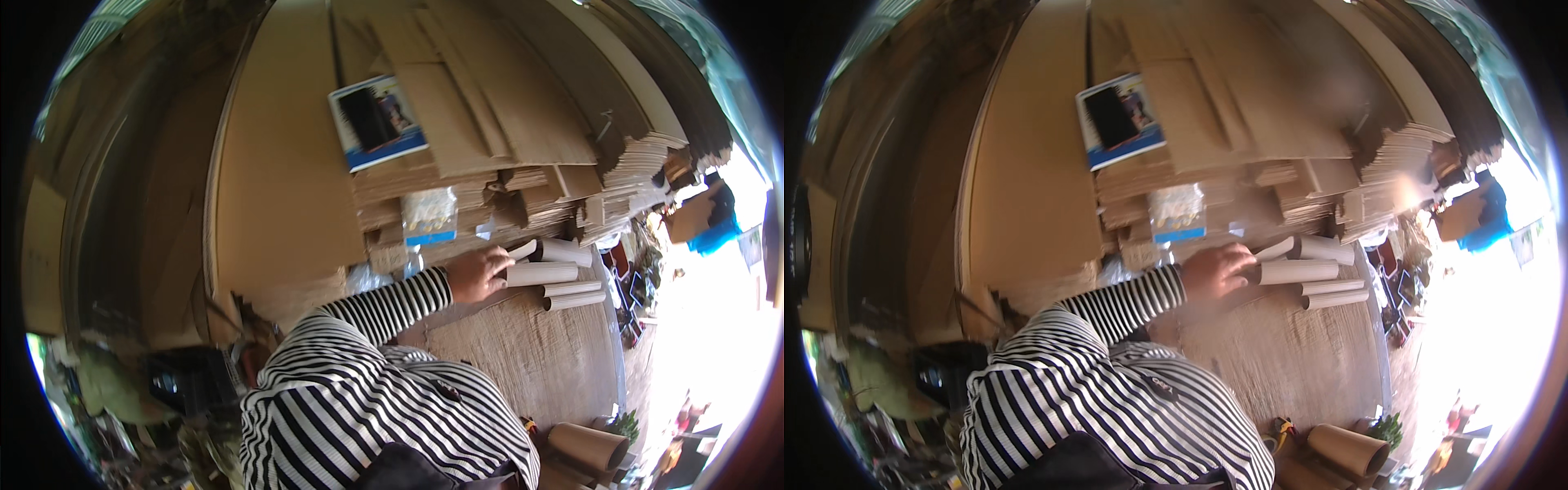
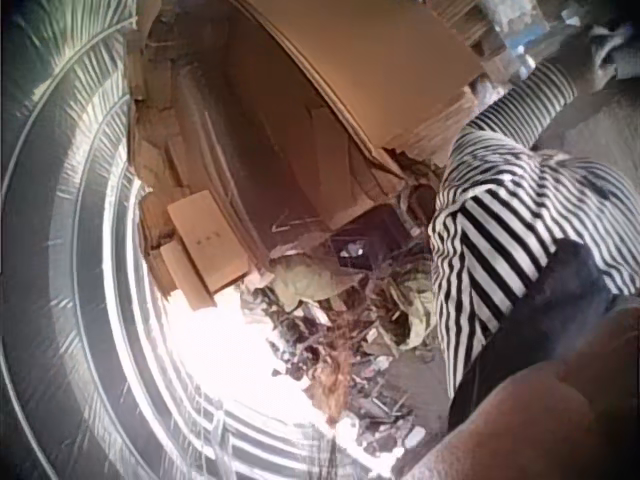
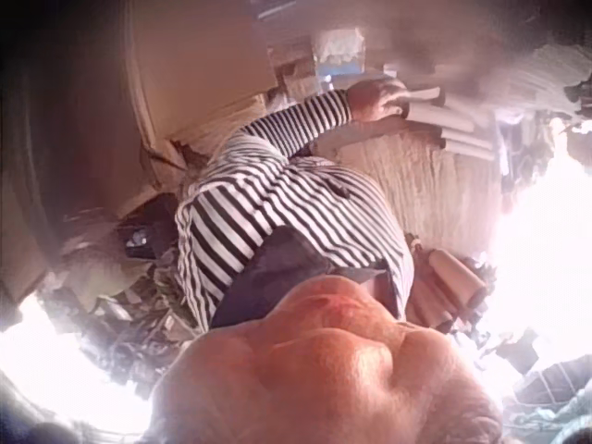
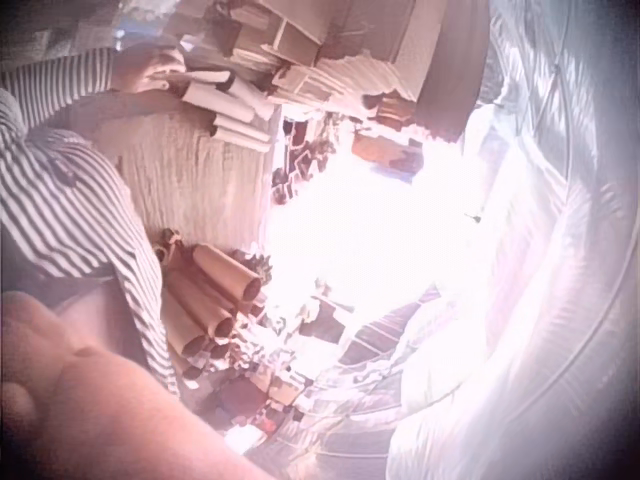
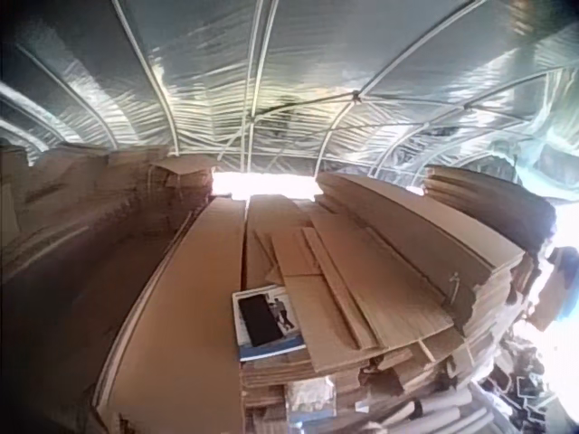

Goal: The person wraps a potted plant in corrugated cardboard, securing it with tape. They then place the wrapped plant among other similar packages and repeat the process with another plant.

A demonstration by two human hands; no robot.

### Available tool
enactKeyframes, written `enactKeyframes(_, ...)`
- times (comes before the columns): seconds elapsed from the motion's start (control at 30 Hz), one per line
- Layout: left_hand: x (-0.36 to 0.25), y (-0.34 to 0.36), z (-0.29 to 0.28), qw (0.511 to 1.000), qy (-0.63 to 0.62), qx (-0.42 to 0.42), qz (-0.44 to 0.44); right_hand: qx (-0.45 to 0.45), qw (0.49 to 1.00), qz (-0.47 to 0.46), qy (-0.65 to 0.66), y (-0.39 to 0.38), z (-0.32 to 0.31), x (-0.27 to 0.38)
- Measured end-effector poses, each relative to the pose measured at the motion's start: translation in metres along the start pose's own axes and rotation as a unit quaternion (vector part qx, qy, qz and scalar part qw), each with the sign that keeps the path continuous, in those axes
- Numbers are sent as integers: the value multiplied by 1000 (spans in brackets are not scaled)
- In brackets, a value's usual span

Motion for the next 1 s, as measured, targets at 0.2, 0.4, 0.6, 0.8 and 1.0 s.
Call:
enactKeyframes(0.2, -50, -97, -73, 959, 246, -138, 16, 18, 998, -54, -35, -4, -14, -2)
enactKeyframes(0.4, -76, -193, -165, 800, 530, -214, -183, 56, 994, -86, -37, -17, 2, -24)
enactKeyframes(0.6, -62, -237, -204, 790, 476, -159, -353, 112, 989, -81, -51, -32, 29, -80)
enactKeyframes(0.8, -73, -234, -198, 784, 511, -88, -341, 148, 981, -86, -87, -35, 43, -101)
enactKeyframes(1.0, -102, -259, -151, 837, 507, -143, -150, 125, 961, -178, -169, -24, 26, -57)
Point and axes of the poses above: each hand's wrist, its own y-axis towards the middle knuckle, its own z-axis out of the palm, x = y × z, the point moved 6 cm from there along y, towards the middle knuckle, and after that the axes turned 14 degrees about -y, right-handed, at the moved point
